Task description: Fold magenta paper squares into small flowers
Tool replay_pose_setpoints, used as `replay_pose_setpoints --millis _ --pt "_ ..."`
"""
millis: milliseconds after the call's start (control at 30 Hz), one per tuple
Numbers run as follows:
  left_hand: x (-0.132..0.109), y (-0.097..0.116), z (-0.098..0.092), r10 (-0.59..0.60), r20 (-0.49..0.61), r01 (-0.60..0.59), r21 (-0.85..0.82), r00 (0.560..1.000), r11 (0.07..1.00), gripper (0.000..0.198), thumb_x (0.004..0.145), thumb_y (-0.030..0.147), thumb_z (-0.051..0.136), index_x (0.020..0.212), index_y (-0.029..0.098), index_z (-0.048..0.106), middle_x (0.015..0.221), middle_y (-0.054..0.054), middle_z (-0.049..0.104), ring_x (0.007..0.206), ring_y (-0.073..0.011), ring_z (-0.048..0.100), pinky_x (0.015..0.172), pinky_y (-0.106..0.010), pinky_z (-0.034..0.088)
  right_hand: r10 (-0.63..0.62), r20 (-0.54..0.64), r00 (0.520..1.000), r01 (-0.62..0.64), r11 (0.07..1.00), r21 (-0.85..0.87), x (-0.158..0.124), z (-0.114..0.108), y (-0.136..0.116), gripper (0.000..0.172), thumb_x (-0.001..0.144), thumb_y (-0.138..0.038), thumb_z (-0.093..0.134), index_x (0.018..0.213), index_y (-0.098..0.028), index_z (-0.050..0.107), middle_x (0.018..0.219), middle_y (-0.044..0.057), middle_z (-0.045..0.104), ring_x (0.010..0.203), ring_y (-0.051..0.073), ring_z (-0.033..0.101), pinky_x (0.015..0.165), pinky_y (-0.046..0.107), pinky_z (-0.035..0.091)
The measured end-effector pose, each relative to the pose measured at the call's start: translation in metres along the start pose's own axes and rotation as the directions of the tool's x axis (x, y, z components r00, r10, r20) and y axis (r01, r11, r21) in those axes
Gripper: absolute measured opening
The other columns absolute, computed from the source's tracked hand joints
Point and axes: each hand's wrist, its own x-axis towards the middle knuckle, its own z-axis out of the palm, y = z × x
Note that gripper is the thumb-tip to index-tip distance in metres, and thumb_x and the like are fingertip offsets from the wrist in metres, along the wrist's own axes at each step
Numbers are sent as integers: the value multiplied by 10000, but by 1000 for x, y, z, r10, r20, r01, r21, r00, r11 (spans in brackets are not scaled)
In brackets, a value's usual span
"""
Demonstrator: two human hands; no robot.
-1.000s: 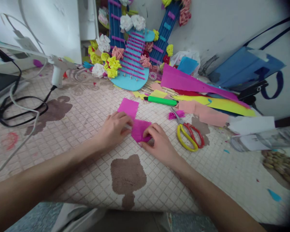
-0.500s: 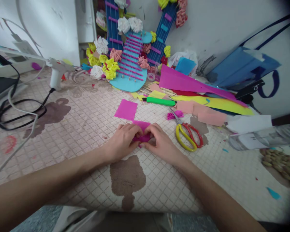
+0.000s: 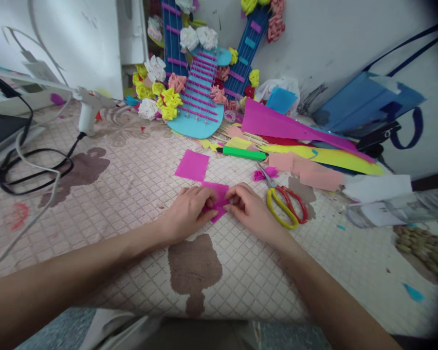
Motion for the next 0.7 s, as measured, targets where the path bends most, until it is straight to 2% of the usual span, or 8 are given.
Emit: replay_pose_setpoints --millis 133,267,400,533,700 --pt "-1 3 1 -8 8 8 67 1000 998 196 863 330 576 906 157 494 861 -53 600 827 -225 545 743 -379 398 -11 -17 1000 11 999 -36 0 2 -1 199 784 -70 585 889 -216 500 942 27 508 841 161 520 736 315 470" --pt "-1 3 6 -15 -4 16 152 1000 988 222 811 294 631 917 158 492 901 -68 608 845 -240 546 741 -385 389 -2 -35 999 1 1000 -31 1 4 1 191 776 -65 581 868 -215 506 933 25 515 820 158 522 708 307 467" --pt "-1 2 6 -31 -8 32 125 999 992 228 793 278 648 910 160 492 891 -59 612 835 -231 549 745 -386 391 19 -76 997 -21 999 -28 3 1 2 161 785 -58 546 846 -206 527 900 25 529 768 147 531 675 293 458" --pt "1 3 2 -60 -4 60 7 998 998 213 784 268 656 903 162 516 856 -42 612 823 -212 554 754 -376 404 22 -179 984 -34 997 -65 7 1 2 146 809 -89 524 897 -204 544 916 35 552 739 146 543 690 308 461" --pt "3 -1 -1 -128 -21 120 -229 992 966 37 819 144 532 853 161 532 750 -9 585 668 -137 534 617 -274 422 12 -212 977 -40 991 -131 18 5 4 164 827 -146 530 984 -194 542 989 66 566 759 159 555 732 341 461"
